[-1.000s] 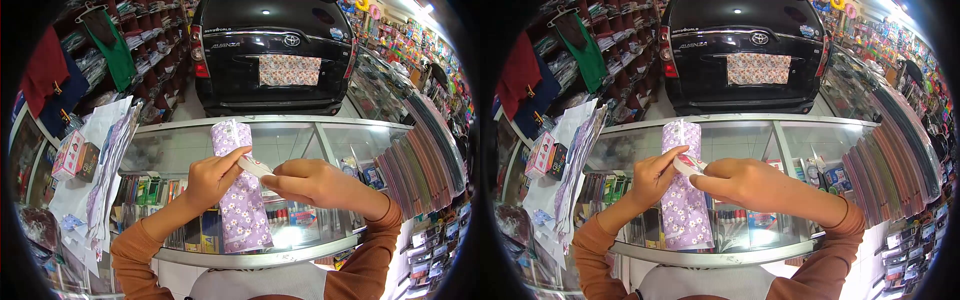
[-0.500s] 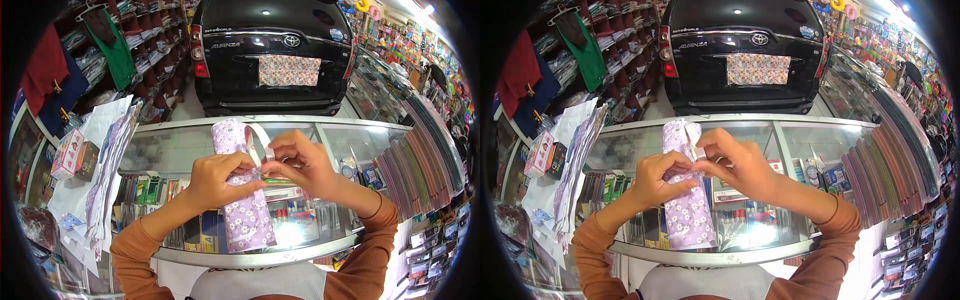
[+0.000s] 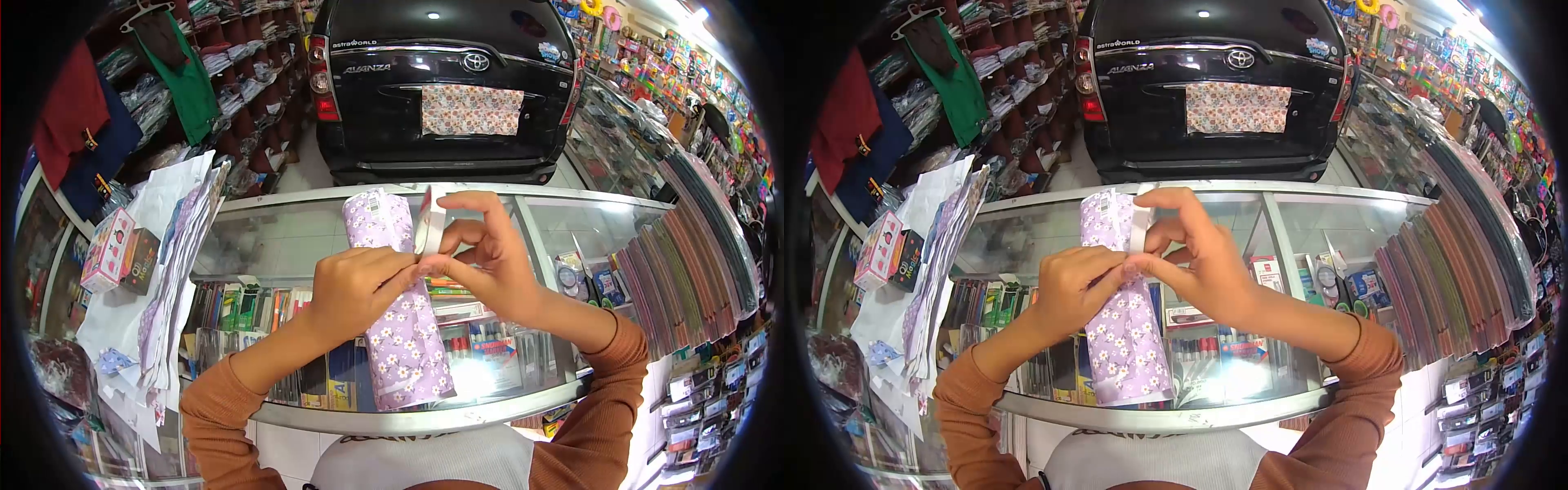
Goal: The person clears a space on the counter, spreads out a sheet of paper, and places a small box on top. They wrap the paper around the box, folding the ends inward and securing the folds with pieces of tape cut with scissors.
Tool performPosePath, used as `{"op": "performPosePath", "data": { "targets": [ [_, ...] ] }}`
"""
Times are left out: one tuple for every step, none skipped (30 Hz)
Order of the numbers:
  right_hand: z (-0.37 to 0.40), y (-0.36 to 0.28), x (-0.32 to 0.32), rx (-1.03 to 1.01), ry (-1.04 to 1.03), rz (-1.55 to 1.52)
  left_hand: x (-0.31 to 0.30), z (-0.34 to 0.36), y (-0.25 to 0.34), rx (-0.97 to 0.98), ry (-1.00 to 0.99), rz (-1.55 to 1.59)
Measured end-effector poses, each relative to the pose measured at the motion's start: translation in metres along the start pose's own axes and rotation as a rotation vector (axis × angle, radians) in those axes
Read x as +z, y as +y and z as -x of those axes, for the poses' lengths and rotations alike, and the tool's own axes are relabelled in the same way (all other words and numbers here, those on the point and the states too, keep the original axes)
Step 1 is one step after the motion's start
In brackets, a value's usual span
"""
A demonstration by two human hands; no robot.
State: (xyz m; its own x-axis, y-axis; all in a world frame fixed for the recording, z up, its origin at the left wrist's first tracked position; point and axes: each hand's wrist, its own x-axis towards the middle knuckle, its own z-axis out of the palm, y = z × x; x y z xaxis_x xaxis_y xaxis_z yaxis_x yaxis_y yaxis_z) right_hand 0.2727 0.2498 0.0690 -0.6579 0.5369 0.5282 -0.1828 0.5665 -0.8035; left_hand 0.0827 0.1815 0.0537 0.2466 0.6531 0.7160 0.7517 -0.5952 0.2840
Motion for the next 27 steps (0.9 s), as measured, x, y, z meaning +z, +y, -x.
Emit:
{"op": "performPosePath", "data": {
  "targets": [
    [0.0,-0.002,0.0,0.037,-0.001,-0.008,0.001,0.001,-0.001,0.003,0.0,-0.02],
    [-0.001,-0.005,-0.001,0.071,-0.016,-0.031,0.001,0.002,-0.001,0.005,0.0,-0.04],
    [-0.002,-0.009,-0.003,0.106,-0.032,-0.054,0.001,0.002,-0.001,0.005,0.004,-0.045],
    [-0.003,-0.012,-0.005,0.14,-0.048,-0.078,0.001,0.003,-0.001,0.004,0.009,-0.049],
    [-0.006,-0.016,-0.009,0.022,-0.052,0.157,0.001,0.003,-0.001,0.003,0.015,-0.054],
    [-0.01,-0.02,-0.015,-0.096,-0.055,0.392,0.001,0.003,-0.001,0.006,0.012,-0.054],
    [-0.013,-0.022,-0.02,-0.216,-0.059,0.627,0.001,0.002,0.0,0.009,0.01,-0.054],
    [-0.016,-0.021,-0.025,-0.288,-0.041,0.666,0.0,0.002,0.001,0.012,0.009,-0.054],
    [-0.018,-0.021,-0.029,-0.362,-0.024,0.706,0.0,0.002,0.001,0.029,0.013,-0.066],
    [-0.02,-0.021,-0.033,-0.437,-0.008,0.744,0.0,0.002,0.001,0.045,0.017,-0.077],
    [-0.021,-0.022,-0.035,-0.392,-0.032,0.703,0.0,0.002,0.001,0.061,0.019,-0.088],
    [-0.02,-0.023,-0.036,-0.345,-0.052,0.661,0.0,0.002,0.002,0.071,0.014,-0.096],
    [-0.02,-0.025,-0.037,-0.297,-0.07,0.619,0.0,0.002,0.002,0.082,0.008,-0.103],
    [-0.019,-0.025,-0.038,-0.25,-0.088,0.576,0.0,0.002,0.003,0.093,0.003,-0.11],
    [-0.02,-0.025,-0.039,-0.251,-0.077,0.566,-0.001,0.001,0.005,0.071,-0.014,-0.106],
    [-0.02,-0.025,-0.04,-0.254,-0.09,0.567,-0.002,0.001,0.008,0.05,-0.029,-0.103],
    [-0.021,-0.025,-0.043,-0.258,-0.105,0.569,-0.003,0.001,0.01,0.028,-0.045,-0.101],
    [-0.021,-0.024,-0.044,-0.262,-0.12,0.57,-0.004,0.001,0.01,0.032,-0.049,-0.104],
    [-0.021,-0.024,-0.044,-0.26,-0.102,0.545,-0.004,0.001,0.01,0.035,-0.054,-0.108],
    [-0.022,-0.023,-0.044,-0.258,-0.084,0.52,-0.005,0.001,0.01,0.039,-0.058,-0.112],
    [-0.022,-0.022,-0.044,-0.256,-0.067,0.494,-0.004,0.001,0.01,0.041,-0.051,-0.105],
    [-0.022,-0.023,-0.044,-0.249,-0.049,0.48,-0.004,0.002,0.009,0.043,-0.043,-0.097],
    [-0.022,-0.024,-0.044,-0.242,-0.031,0.465,-0.003,0.002,0.008,0.045,-0.034,-0.09],
    [-0.022,-0.026,-0.044,-0.236,-0.014,0.451,-0.003,0.001,0.008,0.046,-0.031,-0.088],
    [-0.022,-0.029,-0.044,-0.251,-0.048,0.485,-0.003,0.001,0.008,0.047,-0.028,-0.085],
    [-0.021,-0.033,-0.045,-0.266,-0.081,0.519,-0.003,0.001,0.009,0.047,-0.026,-0.082],
    [-0.02,-0.035,-0.045,-0.28,-0.114,0.552,-0.003,0.002,0.009,0.048,-0.024,-0.086]
  ]
}}
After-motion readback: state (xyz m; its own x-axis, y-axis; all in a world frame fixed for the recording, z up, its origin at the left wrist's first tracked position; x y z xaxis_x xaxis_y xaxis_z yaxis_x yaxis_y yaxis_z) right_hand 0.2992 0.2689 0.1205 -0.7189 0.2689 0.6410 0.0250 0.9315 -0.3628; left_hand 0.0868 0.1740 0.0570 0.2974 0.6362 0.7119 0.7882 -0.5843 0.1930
